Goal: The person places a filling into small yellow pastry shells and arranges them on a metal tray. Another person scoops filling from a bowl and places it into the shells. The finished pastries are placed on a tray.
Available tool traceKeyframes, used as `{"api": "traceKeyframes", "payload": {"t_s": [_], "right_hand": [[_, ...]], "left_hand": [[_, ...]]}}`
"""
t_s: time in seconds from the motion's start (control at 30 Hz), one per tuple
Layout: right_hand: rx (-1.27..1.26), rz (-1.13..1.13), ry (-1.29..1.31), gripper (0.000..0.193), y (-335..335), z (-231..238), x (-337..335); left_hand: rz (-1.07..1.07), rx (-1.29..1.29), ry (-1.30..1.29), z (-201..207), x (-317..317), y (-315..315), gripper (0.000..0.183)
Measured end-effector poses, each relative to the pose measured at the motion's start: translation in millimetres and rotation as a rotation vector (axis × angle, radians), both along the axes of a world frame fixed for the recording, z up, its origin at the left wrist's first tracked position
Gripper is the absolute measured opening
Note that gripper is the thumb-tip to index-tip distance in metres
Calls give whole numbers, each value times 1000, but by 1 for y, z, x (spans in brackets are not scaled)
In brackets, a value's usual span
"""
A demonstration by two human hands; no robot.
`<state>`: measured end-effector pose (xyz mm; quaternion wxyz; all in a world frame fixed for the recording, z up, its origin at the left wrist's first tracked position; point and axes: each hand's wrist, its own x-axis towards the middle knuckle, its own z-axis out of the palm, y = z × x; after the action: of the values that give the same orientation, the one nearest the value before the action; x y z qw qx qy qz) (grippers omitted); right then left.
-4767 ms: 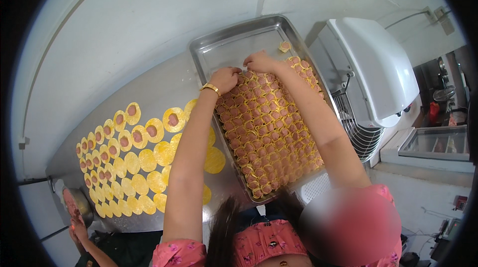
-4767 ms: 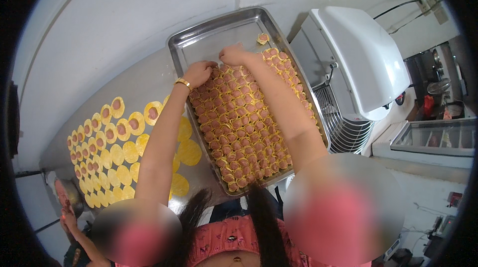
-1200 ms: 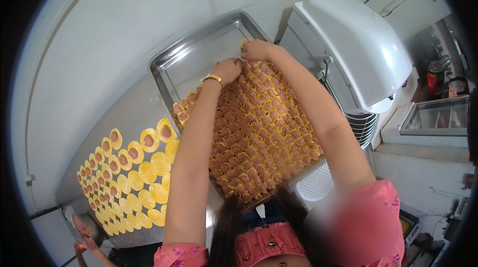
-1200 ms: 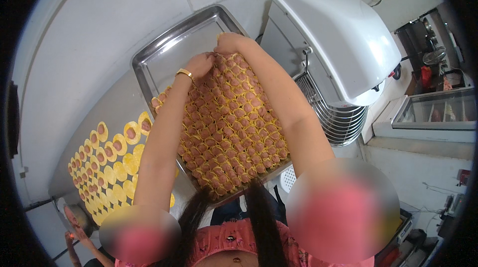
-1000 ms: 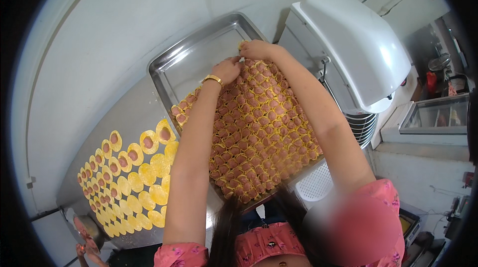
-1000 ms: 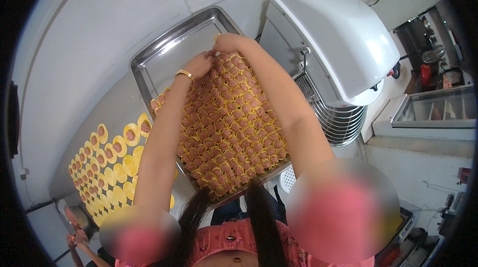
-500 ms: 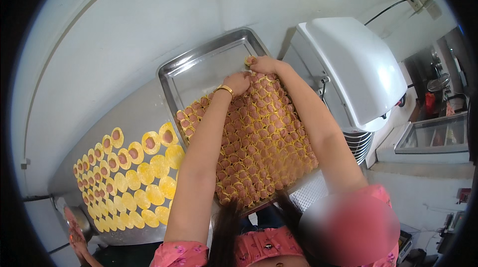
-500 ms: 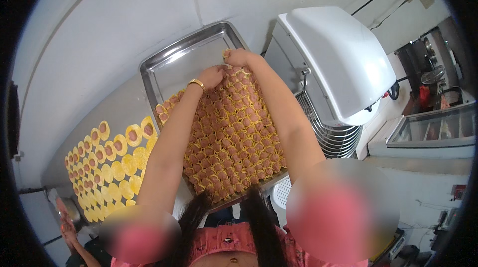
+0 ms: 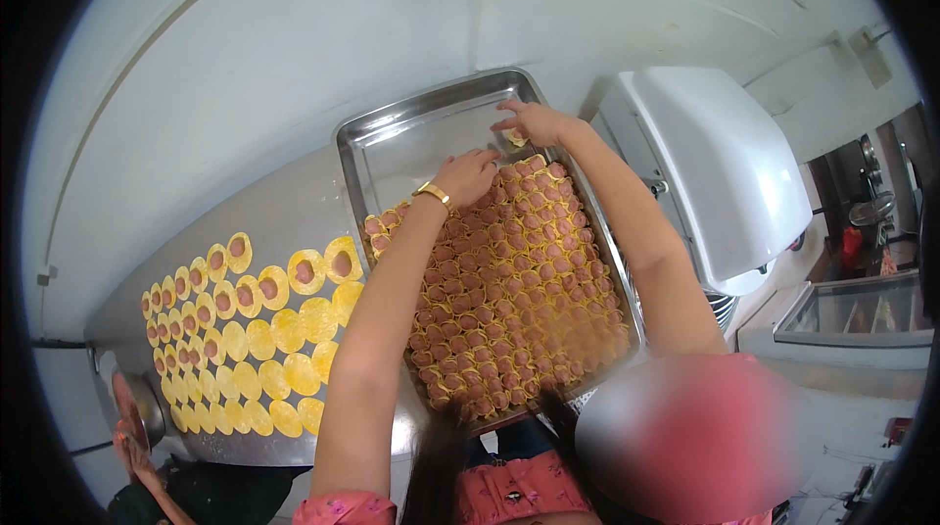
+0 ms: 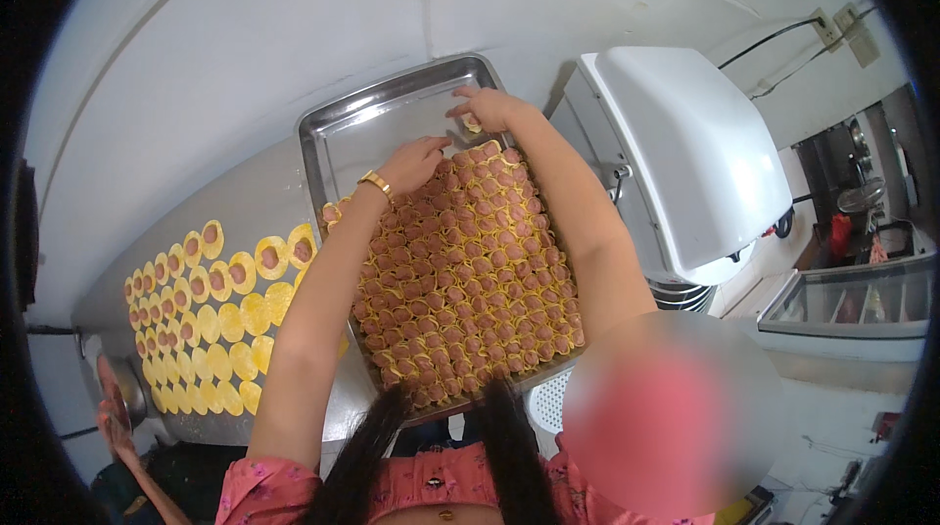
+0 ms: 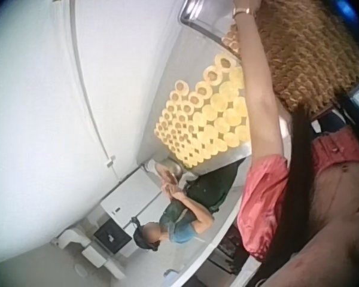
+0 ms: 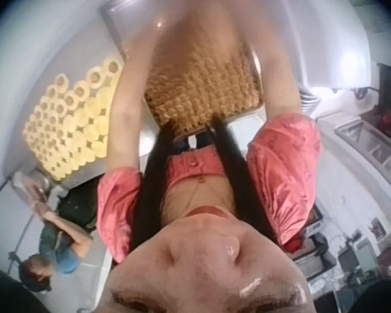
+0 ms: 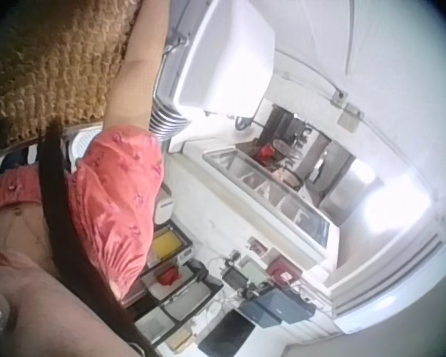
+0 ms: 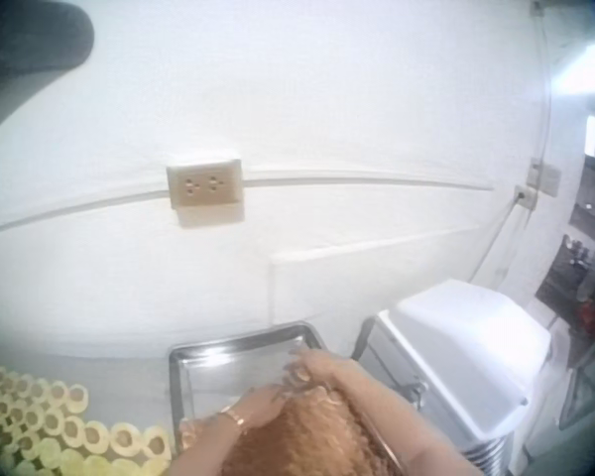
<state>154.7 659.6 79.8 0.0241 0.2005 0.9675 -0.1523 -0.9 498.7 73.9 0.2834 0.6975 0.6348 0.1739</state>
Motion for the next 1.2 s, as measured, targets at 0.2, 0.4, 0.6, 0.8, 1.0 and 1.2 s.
{"api": "traceKeyframes", "payload": {"t_s": [0.2,0.4,0.6,0.8,1.0,1.2], "right_hand": [[30,139,-82,32,10,-17,-5],[130,11,-89,24,9,-15,11],[175,-4,-182,22,-11,-4,21],[143,-98,-413,22,-20,17,20],[111,-125,-590,28,-16,31,11],[136,-41,-544,28,-5,18,19]], "left_hand": [[-11,-9,-128,9,-25,-27,43],[64,-99,-230,12,-33,-48,43],[58,17,-180,25,-27,-40,40],[40,102,-150,42,-27,-32,39],[52,120,-272,52,-39,-51,38],[227,-7,-444,76,-68,-132,38]]}}
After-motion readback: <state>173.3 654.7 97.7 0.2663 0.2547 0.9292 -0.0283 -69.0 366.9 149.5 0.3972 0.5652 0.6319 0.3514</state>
